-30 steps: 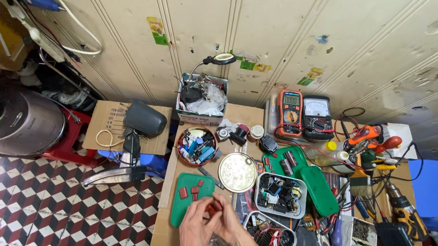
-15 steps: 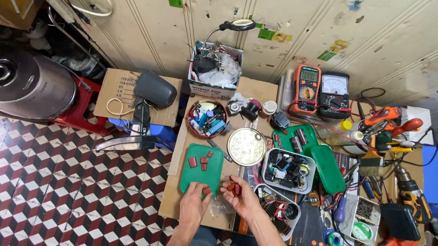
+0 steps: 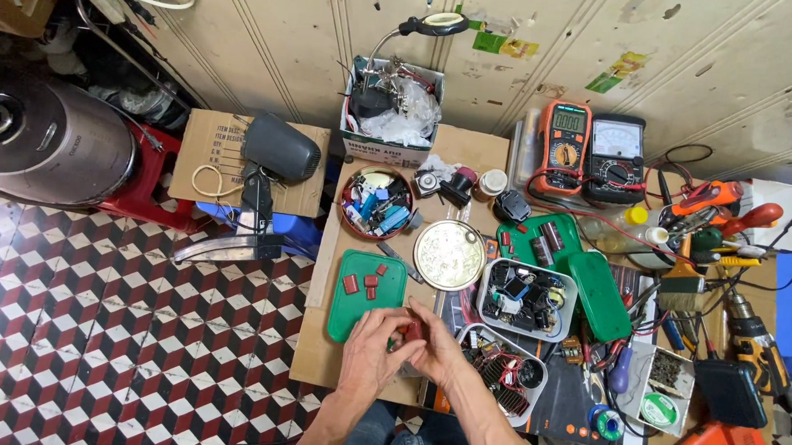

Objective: The person tests small red electronic components using a multimeter and probes. They then organize the components into a green plastic container and a metal tin, sorting them by type and size.

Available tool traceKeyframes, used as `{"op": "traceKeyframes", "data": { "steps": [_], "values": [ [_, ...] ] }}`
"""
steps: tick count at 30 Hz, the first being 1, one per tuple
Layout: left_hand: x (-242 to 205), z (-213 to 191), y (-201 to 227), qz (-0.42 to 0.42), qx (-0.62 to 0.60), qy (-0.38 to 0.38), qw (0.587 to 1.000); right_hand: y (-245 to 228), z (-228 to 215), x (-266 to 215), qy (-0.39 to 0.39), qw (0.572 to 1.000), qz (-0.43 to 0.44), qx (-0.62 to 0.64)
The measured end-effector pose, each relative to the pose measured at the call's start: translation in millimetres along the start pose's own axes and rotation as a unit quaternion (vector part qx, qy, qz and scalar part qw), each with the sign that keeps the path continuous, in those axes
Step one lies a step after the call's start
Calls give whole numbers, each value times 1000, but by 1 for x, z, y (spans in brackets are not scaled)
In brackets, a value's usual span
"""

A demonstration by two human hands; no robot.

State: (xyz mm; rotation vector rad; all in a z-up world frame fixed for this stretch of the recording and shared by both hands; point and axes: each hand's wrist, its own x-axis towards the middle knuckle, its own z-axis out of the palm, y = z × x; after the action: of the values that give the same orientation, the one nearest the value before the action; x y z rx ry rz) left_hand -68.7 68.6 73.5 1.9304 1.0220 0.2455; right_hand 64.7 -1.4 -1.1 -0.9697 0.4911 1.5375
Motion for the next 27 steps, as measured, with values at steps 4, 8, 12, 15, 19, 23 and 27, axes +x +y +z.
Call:
{"op": "traceKeyframes", "data": {
  "steps": [4, 8, 12, 15, 19, 23, 27],
  "values": [
    [26, 7, -35, -18, 88, 128, 988, -10, -44, 34, 27, 999, -28, 9],
    [53, -5, -26, -118, 166, 117, 972, -45, -49, 43, 108, 987, -75, -89],
    [63, 17, -44, -73, 155, 128, 977, -77, -56, 89, 218, 863, -220, -399],
    [63, 33, -58, -69, 144, 143, 977, -93, -34, 94, 228, 703, -309, -599],
    [66, 31, -59, -98, 118, 122, 981, -105, -10, 91, 196, 532, -343, -749],
    [70, 18, -43, -112, 100, 129, 980, -105, -3, 81, 154, 467, -362, -792],
    [75, 17, -48, -114, 83, 130, 981, -96, 14, 50, 150, 394, -409, -809]
  ]
}}
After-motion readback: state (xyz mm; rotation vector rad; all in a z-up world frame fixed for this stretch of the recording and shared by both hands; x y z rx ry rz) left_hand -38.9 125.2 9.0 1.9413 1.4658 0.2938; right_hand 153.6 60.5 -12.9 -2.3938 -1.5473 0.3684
